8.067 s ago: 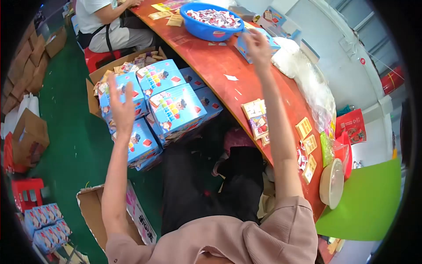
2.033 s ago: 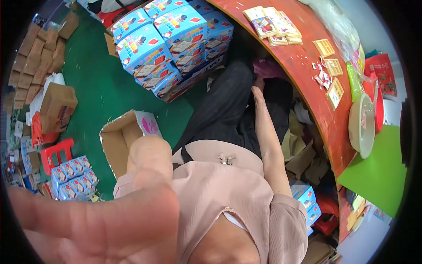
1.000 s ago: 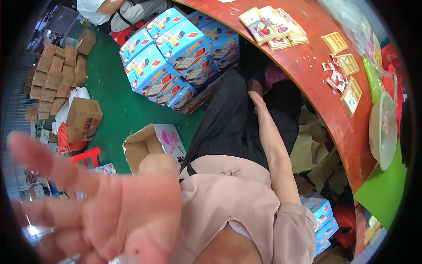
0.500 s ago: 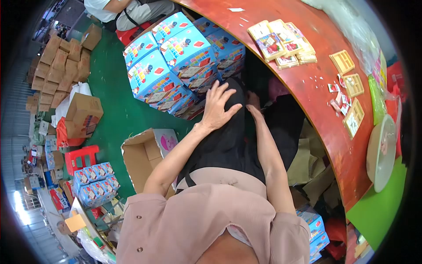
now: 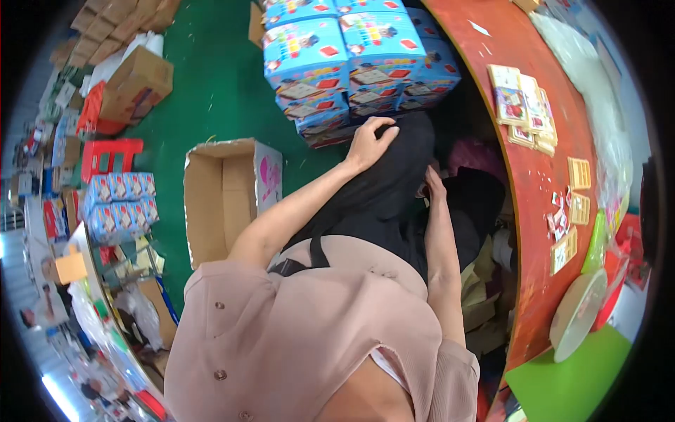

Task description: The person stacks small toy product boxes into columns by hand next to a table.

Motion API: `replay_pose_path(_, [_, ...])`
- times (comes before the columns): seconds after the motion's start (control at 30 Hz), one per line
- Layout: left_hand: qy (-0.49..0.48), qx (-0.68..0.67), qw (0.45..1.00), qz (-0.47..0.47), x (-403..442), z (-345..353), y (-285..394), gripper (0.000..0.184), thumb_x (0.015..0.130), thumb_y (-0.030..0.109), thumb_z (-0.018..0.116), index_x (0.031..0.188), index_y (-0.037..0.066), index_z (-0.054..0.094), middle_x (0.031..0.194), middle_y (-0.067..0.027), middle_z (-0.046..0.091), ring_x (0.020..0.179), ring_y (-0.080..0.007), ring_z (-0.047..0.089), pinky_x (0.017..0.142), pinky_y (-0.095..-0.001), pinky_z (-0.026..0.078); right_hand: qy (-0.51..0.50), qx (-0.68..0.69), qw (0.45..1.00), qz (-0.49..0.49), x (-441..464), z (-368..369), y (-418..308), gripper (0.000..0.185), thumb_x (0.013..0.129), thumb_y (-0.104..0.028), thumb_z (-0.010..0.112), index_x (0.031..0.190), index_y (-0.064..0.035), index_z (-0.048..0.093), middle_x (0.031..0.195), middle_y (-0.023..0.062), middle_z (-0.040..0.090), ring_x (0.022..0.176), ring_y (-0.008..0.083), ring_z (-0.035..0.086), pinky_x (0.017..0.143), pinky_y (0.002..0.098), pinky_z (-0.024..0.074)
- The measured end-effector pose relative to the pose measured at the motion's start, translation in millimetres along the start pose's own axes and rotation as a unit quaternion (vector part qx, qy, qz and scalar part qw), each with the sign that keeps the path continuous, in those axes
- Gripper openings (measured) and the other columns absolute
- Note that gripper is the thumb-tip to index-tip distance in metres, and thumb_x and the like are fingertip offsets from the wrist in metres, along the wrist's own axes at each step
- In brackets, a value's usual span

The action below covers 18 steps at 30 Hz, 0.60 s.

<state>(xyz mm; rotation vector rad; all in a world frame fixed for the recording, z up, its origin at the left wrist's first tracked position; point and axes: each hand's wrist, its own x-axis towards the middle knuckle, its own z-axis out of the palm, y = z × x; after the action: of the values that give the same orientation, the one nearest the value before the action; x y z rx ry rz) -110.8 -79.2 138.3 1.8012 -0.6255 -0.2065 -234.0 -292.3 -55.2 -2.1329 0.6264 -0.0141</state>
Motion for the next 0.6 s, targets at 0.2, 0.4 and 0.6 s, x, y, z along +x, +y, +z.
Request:
replay_pose_path(0.2, [0.134,-0.072,0.925,-0.349,-54.8,-50.4,-131.2,0.043,0.082,0.023,0.069,0.117,0.0,0.06,0.103,-0.0119,0.068,0.093,-0.0162,0.063,0.082,-0.0301,0.049,-0.068,0.075,0.994,0.043,-26.1,-0.1,-16.2,0.044,0.092,-0.03,0.051,0.128,-0.0041,0.054,0.118,0.0173,0.061,0.104,0.0223,0.06,0.085,0.0344,0.0454])
replay_pose_path(0.4, [0.214,-0.039,0.936,-0.276,-39.9,-147.9,-142.6,0.084,0.084,0.033,0.067,0.149,0.003,0.023,0.142,-0.0225,0.042,0.125,-0.0285,0.047,0.101,-0.035,0.039,0.059,0.036,0.996,0.055,-38.4,-28.7,-67.1,0.034,0.094,-0.027,0.053,0.116,-0.0022,0.06,0.105,0.0117,0.064,0.093,0.0211,0.062,0.08,0.0324,0.0467])
replay_pose_path(0.6, [0.151,-0.245,0.924,-0.251,13.7,-204.4,-122.9,0.104,0.082,0.081,0.033,0.153,0.01,0.006,0.159,-0.0125,0.012,0.146,-0.0301,0.005,0.112,-0.0592,0.01,0.278,0.136,0.948,-0.074,-9.5,-65.5,-156.9,0.027,0.094,-0.02,0.057,0.109,0.0011,0.065,0.092,0.0061,0.066,0.084,0.0178,0.064,0.074,0.0295,0.0486])
